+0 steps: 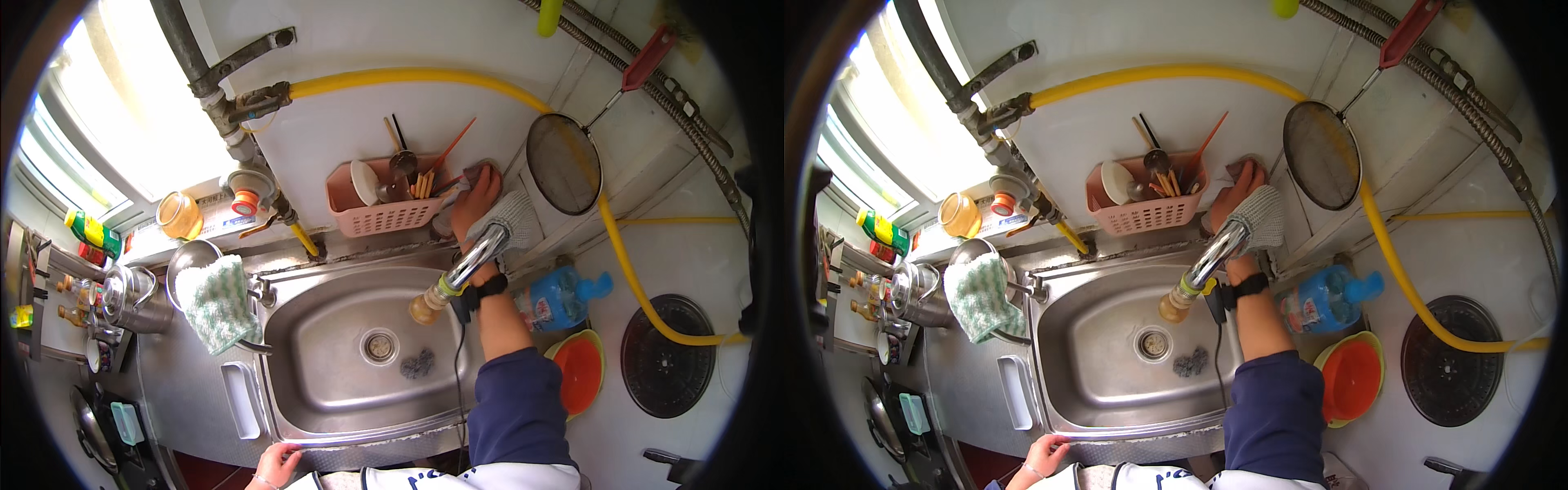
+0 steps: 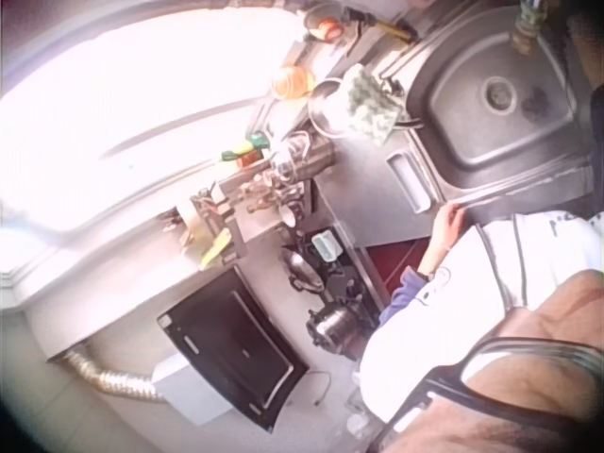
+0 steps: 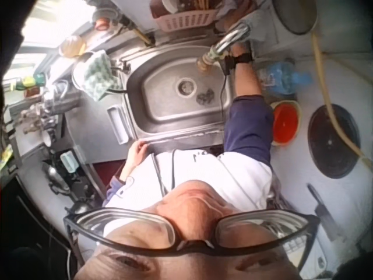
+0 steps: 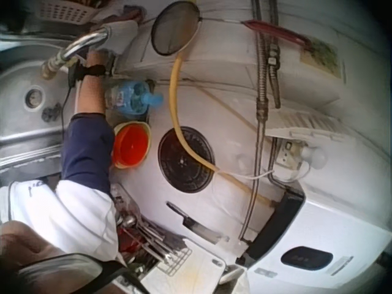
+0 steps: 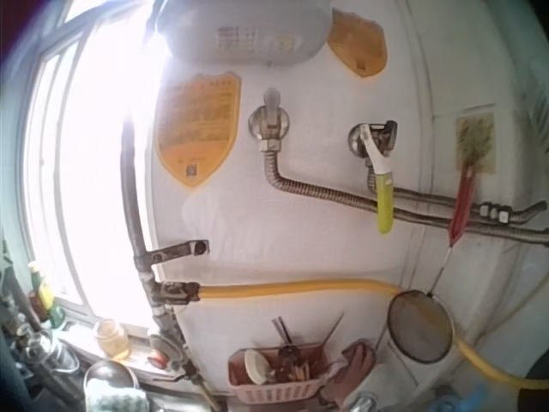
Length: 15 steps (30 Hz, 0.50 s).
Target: The person cleans a kitchen sink and surrounding countertops using a cloth. They wipe the sink basin, faucet, and adjacent surfaces, then move to the stovetop and other counters, wiping them with the same cloth.
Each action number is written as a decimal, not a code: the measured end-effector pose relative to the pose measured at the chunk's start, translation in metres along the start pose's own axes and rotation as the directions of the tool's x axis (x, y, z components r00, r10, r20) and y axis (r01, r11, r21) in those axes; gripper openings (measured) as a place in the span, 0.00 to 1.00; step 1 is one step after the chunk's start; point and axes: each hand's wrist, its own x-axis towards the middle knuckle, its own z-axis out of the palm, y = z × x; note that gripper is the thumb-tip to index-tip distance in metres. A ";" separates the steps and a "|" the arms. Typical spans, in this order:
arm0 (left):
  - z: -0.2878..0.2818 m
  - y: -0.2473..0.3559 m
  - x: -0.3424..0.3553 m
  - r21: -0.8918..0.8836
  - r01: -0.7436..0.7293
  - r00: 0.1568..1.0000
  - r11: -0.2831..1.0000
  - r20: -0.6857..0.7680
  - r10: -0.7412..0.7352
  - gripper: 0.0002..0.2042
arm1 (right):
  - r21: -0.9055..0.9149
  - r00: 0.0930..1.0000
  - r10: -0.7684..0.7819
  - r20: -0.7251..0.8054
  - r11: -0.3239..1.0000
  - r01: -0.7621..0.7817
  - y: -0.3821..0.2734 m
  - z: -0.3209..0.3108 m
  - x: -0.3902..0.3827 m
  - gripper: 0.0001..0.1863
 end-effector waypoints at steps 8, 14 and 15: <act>0.011 -0.010 0.016 -0.022 -0.097 0.995 0.995 -0.008 0.097 0.10 | 0.237 0.866 -0.083 0.494 0.971 -0.042 0.007 0.023 -0.097 0.31; 0.009 -0.014 0.010 -0.003 -0.090 0.996 0.996 -0.010 0.090 0.10 | 0.009 0.913 -0.015 0.407 1.000 0.013 0.008 0.011 -0.104 0.27; 0.009 -0.014 0.009 -0.012 -0.092 0.996 0.996 -0.008 0.092 0.10 | 0.050 0.922 -0.002 0.386 0.999 -0.019 0.005 0.012 -0.106 0.26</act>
